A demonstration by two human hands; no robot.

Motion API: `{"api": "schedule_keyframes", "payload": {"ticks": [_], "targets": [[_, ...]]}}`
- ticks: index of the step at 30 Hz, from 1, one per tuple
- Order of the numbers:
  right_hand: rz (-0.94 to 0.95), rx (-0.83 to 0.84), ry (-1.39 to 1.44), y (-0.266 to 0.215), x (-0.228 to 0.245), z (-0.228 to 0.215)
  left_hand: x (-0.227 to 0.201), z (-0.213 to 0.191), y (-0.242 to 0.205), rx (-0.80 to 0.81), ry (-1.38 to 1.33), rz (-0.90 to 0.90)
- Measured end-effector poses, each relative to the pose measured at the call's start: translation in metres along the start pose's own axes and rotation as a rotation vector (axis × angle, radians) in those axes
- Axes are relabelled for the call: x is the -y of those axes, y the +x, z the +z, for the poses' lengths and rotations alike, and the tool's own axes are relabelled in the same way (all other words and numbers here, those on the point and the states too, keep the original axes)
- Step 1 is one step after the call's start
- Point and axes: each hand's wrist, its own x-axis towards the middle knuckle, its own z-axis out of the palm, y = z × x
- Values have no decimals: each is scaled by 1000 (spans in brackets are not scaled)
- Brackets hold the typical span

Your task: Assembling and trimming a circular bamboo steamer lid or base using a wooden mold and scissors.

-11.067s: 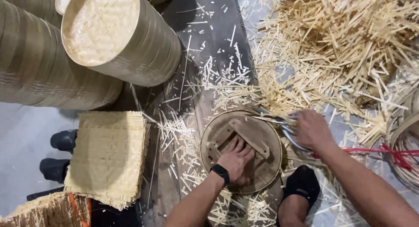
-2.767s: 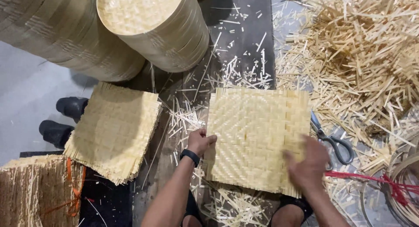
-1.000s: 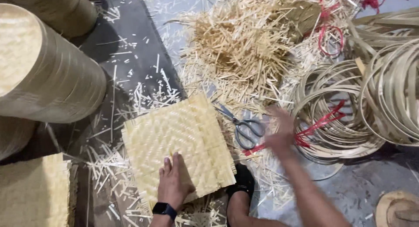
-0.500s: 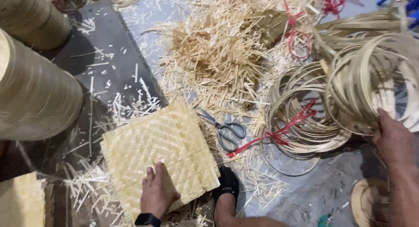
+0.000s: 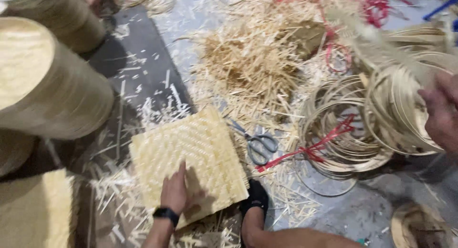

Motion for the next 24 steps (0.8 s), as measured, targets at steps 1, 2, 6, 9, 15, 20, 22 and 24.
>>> {"api": "schedule_keyframes", "payload": {"ticks": [1, 2, 6, 9, 15, 20, 22, 24], "targets": [[-9, 14, 17, 12, 48, 14, -3, -4, -2, -6, -5, -23], [113, 37, 181, 26, 97, 27, -5, -10, -1, -384, -195, 291], [420, 315, 951, 60, 193, 96, -63, -54, -65, -839, -447, 991], [368, 386, 931, 61, 270, 141, -78, -35, -90, -603, -542, 880], [-386, 301, 92, 88, 217, 238, 27, -73, -76, -595, -1763, 462], [-59, 585, 487, 47, 238, 268, 96, -75, -35, -139, -2299, 435], [258, 665, 825, 21, 229, 281, 106, -68, -34, -48, -2358, 396], [387, 643, 1032, 8, 207, 299, 104, -76, -37, -13, -2318, 275]]}}
